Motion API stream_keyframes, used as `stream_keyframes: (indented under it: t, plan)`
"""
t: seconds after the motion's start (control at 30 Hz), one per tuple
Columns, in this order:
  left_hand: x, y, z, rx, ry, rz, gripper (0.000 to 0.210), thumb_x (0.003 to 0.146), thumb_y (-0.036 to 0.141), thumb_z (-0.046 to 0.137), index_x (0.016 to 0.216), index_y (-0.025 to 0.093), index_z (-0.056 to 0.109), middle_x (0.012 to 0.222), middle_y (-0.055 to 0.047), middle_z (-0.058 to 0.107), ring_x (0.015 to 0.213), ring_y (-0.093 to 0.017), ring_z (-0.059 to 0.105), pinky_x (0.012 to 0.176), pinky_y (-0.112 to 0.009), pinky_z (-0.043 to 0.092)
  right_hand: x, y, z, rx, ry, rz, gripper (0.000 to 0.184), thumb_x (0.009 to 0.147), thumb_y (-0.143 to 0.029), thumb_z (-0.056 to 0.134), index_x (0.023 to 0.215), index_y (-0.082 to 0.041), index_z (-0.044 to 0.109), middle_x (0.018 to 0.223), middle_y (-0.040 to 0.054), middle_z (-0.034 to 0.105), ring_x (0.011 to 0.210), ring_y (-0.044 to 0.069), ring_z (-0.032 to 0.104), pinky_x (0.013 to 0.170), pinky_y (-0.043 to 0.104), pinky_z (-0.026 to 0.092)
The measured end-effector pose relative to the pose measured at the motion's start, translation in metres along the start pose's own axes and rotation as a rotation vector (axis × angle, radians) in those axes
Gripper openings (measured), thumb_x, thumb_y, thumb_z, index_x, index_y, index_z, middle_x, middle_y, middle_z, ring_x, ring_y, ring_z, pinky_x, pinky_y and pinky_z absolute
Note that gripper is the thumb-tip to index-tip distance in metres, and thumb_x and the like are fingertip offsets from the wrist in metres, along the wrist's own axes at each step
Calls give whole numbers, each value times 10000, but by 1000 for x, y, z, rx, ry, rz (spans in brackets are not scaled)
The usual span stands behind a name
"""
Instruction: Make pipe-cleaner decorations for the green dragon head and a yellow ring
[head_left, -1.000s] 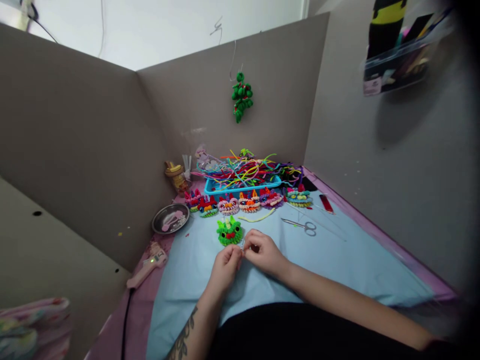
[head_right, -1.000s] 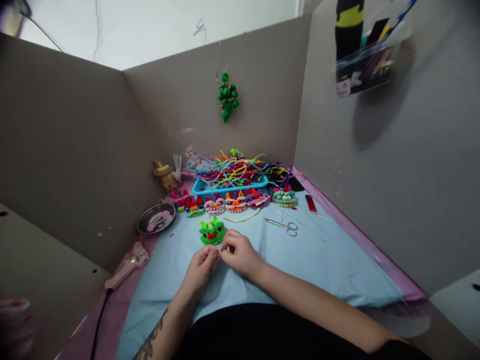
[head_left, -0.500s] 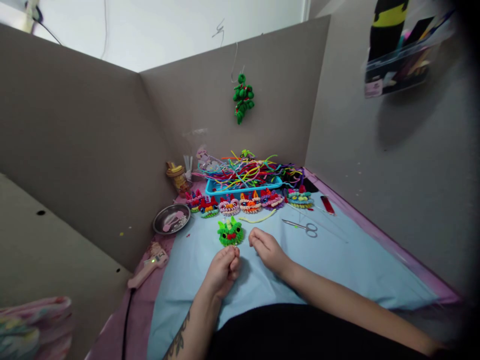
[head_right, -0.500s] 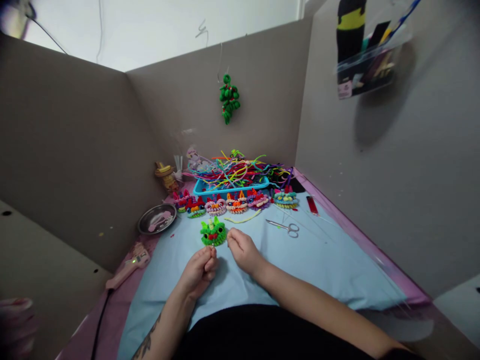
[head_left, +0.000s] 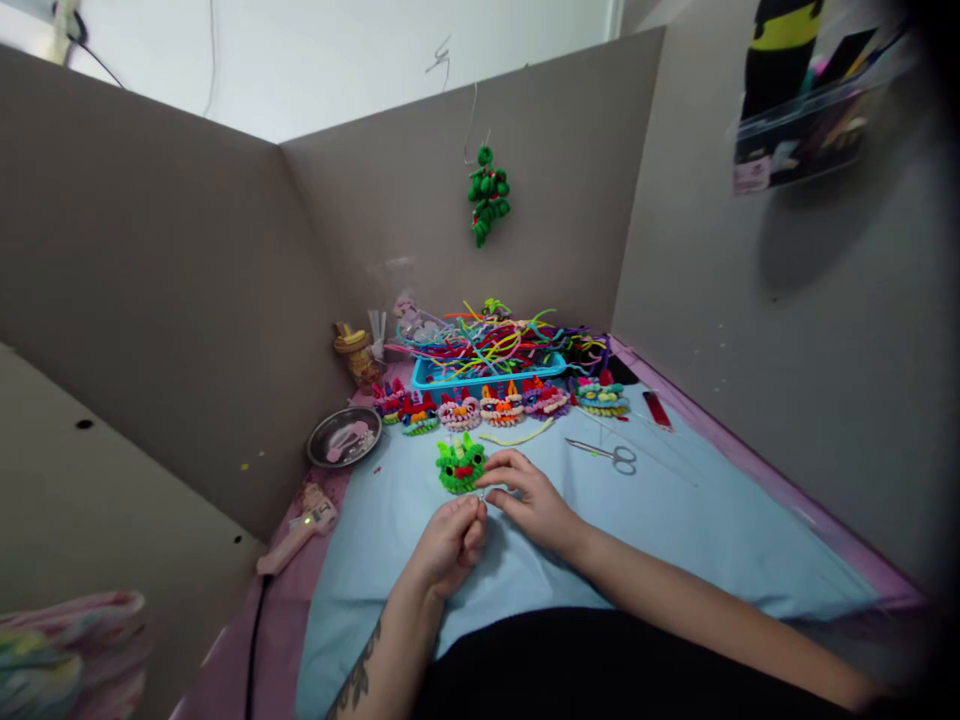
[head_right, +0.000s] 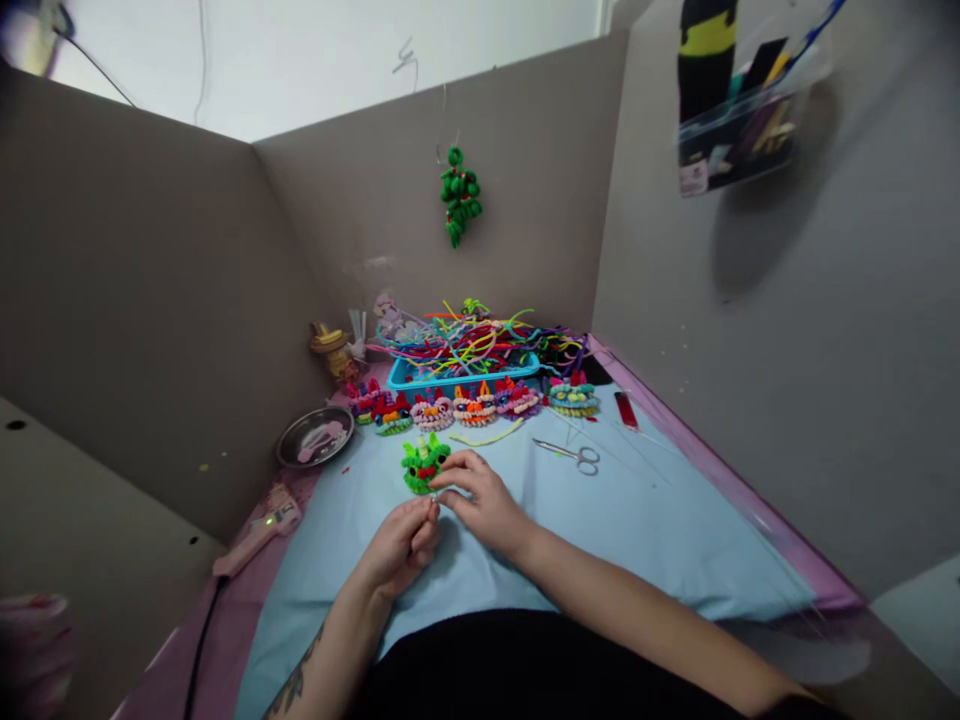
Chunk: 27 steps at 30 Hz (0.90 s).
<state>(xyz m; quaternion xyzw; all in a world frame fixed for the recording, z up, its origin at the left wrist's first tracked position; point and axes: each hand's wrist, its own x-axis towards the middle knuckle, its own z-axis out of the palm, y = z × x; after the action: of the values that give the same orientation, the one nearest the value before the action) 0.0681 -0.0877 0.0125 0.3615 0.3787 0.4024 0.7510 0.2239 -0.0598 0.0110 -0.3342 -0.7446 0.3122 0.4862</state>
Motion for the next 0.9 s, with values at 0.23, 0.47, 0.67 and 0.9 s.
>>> stream_keyframes:
  t: [0.23,0.47,0.67,0.9]
  plan:
    - [2,-2,-2,21,-26,-23,305,731,433,597,699,165,455,412,102,285,387,-38,139,364,-165,76,1,-1,2,-3,-32,49,95,817,-192,533,782,-195,621,974,53,500,928,168,510,759,283,437]
    - [1,-3,-2,42,-44,-15,314,737,440,592,681,164,455,409,96,295,385,-39,148,364,-168,92,1,4,5,-6,-7,63,135,847,-226,484,769,-185,586,929,55,490,888,167,509,772,295,435]
    - [1,-4,-3,17,-47,-25,312,732,435,601,678,163,459,410,92,306,381,-38,159,360,-165,100,4,6,2,73,50,71,196,882,-263,418,899,-198,603,945,58,540,930,175,520,851,319,409]
    - [2,-4,-4,-16,-22,-26,306,742,425,600,687,156,466,425,84,337,373,-30,165,354,-159,89,2,4,2,105,70,173,186,854,-286,444,897,-198,602,918,45,553,871,172,529,777,298,418]
